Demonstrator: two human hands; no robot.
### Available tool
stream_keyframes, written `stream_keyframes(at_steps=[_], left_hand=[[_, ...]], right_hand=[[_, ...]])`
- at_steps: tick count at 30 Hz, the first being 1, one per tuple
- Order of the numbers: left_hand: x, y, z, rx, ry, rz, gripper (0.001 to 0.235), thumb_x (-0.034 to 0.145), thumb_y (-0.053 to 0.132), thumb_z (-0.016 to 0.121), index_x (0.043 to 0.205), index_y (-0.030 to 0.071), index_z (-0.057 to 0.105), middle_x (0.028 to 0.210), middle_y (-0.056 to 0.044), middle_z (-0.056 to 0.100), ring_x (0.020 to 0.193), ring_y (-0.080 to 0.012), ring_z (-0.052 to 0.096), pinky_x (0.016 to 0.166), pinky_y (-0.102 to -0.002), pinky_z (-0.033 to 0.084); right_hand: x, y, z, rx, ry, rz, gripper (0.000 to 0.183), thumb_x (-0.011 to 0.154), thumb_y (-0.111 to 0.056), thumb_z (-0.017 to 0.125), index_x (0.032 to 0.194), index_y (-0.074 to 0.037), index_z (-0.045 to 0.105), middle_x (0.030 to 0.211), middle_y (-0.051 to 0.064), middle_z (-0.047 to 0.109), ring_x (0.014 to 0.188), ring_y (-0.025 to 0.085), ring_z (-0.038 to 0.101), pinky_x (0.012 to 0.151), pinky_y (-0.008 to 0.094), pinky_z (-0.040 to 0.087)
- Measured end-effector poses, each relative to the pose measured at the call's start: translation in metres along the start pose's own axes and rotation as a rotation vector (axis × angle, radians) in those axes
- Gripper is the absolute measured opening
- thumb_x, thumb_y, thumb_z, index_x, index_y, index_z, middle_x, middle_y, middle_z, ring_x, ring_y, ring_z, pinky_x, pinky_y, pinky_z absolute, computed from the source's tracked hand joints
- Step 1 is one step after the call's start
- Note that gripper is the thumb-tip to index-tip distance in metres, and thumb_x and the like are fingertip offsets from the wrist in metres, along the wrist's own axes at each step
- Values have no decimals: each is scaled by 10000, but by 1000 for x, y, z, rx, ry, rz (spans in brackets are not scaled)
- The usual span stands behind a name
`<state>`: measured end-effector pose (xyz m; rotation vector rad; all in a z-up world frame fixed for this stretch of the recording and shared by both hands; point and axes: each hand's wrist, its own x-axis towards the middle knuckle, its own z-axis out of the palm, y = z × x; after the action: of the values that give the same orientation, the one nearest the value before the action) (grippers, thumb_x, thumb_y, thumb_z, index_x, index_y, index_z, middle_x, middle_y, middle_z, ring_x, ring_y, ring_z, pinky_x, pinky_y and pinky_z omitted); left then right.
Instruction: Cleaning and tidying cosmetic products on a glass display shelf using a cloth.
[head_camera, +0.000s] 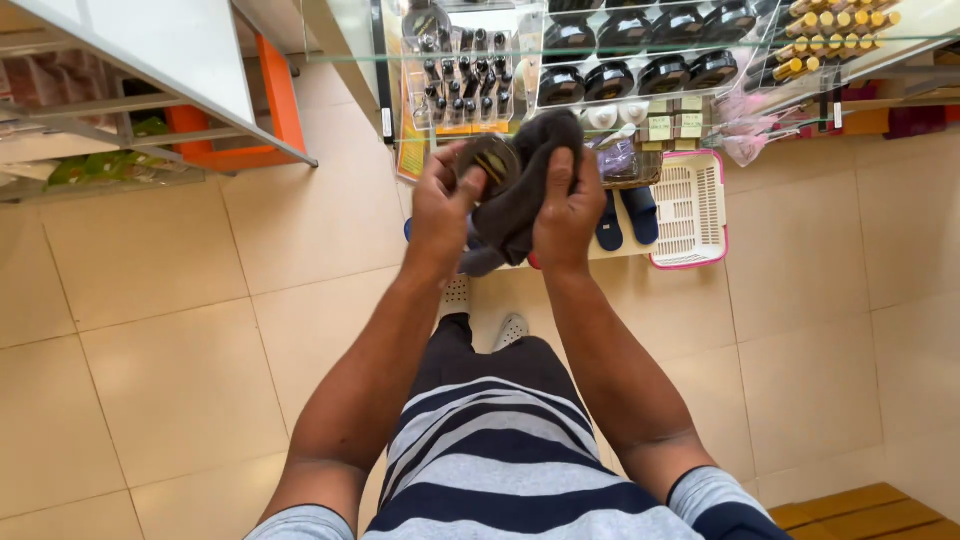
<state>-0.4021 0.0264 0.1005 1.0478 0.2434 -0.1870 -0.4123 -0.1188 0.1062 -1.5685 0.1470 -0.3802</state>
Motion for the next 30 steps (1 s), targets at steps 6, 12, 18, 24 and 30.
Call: stream_keyframes(at_steps=[6, 12, 18, 24, 30], left_hand=[[97, 27, -20, 298, 96, 192, 367, 1019, 110, 607, 1369, 12, 558, 1201, -99, 691, 1096, -153, 662, 989, -301, 541], [164, 24, -57, 503, 91, 295, 301, 1056, 118, 682, 1312, 2, 576, 1216, -132, 686, 1126, -179, 670, 1013, -302, 543], [273, 17, -33, 524, 72, 246, 299, 1024, 121, 692, 1279, -7, 600, 1186, -128, 689, 1093, -184, 662, 980, -320, 542], [306, 52, -28, 574, 50, 214, 299, 993, 124, 703, 1246, -14, 624, 1156, -123, 692, 1061, -189, 655, 946, -337, 542], [320, 84, 4, 640, -44, 156, 299, 961, 126, 713, 1213, -21, 649, 1126, -119, 695, 1028, -195, 648, 912, -355, 542]], right_hand=[[20, 20, -11, -65, -43, 46, 272, 1134, -282, 565, 1029, -36, 610, 893, -33, 565, 842, 71, 476, 761, 253, 445], [39, 21, -17, -81, -290, 138, 263, 1093, -279, 601, 1048, -22, 635, 879, -25, 591, 824, 70, 499, 736, 255, 457], [80, 30, -23, -69, -454, 119, 260, 1075, -275, 599, 1078, -19, 641, 897, -9, 618, 844, 80, 534, 765, 259, 481], [101, 52, -29, -59, -543, 122, 247, 1083, -258, 603, 1037, -17, 628, 859, -3, 599, 819, 83, 507, 738, 255, 470], [104, 59, -30, 5, -525, 169, 235, 1077, -225, 583, 1110, -6, 661, 897, -15, 628, 825, 72, 534, 745, 246, 477]])
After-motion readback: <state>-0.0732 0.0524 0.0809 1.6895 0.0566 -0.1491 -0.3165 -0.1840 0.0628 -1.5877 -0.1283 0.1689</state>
